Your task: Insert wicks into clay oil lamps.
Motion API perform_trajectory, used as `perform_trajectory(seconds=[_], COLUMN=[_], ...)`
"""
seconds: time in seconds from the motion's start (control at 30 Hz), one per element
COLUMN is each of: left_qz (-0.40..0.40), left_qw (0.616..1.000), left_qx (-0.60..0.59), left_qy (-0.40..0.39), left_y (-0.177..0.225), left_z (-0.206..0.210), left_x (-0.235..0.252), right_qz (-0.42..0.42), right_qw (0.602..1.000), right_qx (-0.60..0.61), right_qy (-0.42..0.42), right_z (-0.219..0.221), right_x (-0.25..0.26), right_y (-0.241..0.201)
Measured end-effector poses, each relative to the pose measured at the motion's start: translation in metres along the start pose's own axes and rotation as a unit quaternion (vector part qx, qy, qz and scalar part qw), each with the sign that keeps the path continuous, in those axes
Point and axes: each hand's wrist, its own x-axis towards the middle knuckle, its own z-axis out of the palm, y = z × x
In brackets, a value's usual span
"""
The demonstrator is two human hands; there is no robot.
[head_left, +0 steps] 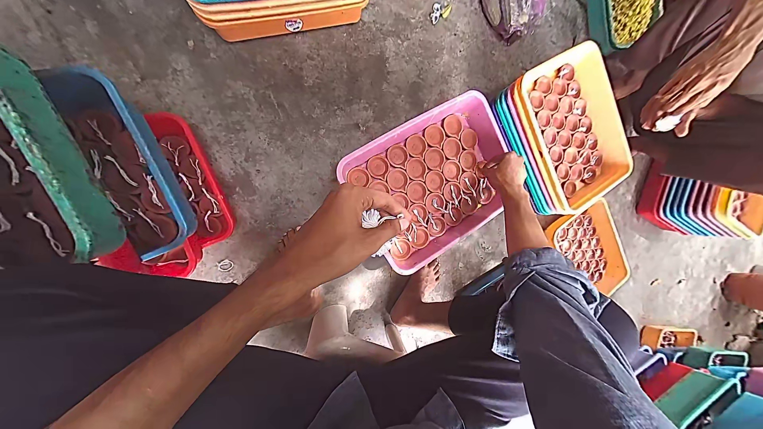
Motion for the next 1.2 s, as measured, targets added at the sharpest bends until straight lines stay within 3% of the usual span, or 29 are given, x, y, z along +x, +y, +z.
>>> perform_trajectory(seconds=[0.2, 0.4, 0.67, 0.77, 0.93, 1.07, 1.2], left_qz=[0.006, 0.008, -0.001, -0.001, -0.025, -0.024, -0.002], left_qw=[1.0, 1.0, 1.0, 0.998, 0.98, 0.976, 0.98], left_qx=[-0.004, -0.005, -0.014, -0.065, -0.195, -0.216, -0.197], left_qy=[-0.002, 0.001, 0.004, 0.002, -0.033, -0.029, -0.034], left_y=[0.0, 0.001, 0.004, 0.003, 0.012, 0.017, 0.016], left_z=[0.0, 0.0, -0.002, -0.004, -0.006, -0.006, -0.006], left_x=[0.0, -0.001, -0.002, 0.002, 0.006, 0.003, 0.0], right_qz=[-0.013, -0.078, -0.083, -0.079, -0.14, -0.219, -0.27], right_qw=[1.0, 0.996, 0.993, 0.986, 0.931, 0.865, 0.796], right_qx=[-0.014, 0.042, 0.074, 0.138, 0.33, 0.451, 0.533], right_qy=[-0.001, 0.014, 0.027, 0.048, 0.07, -0.025, -0.096], right_z=[0.001, -0.006, -0.009, -0.019, -0.068, -0.105, -0.105], right_x=[0.0, -0.004, -0.011, -0.02, -0.068, -0.149, -0.225], right_y=[0.0, 0.011, 0.024, 0.017, -0.025, -0.071, -0.087])
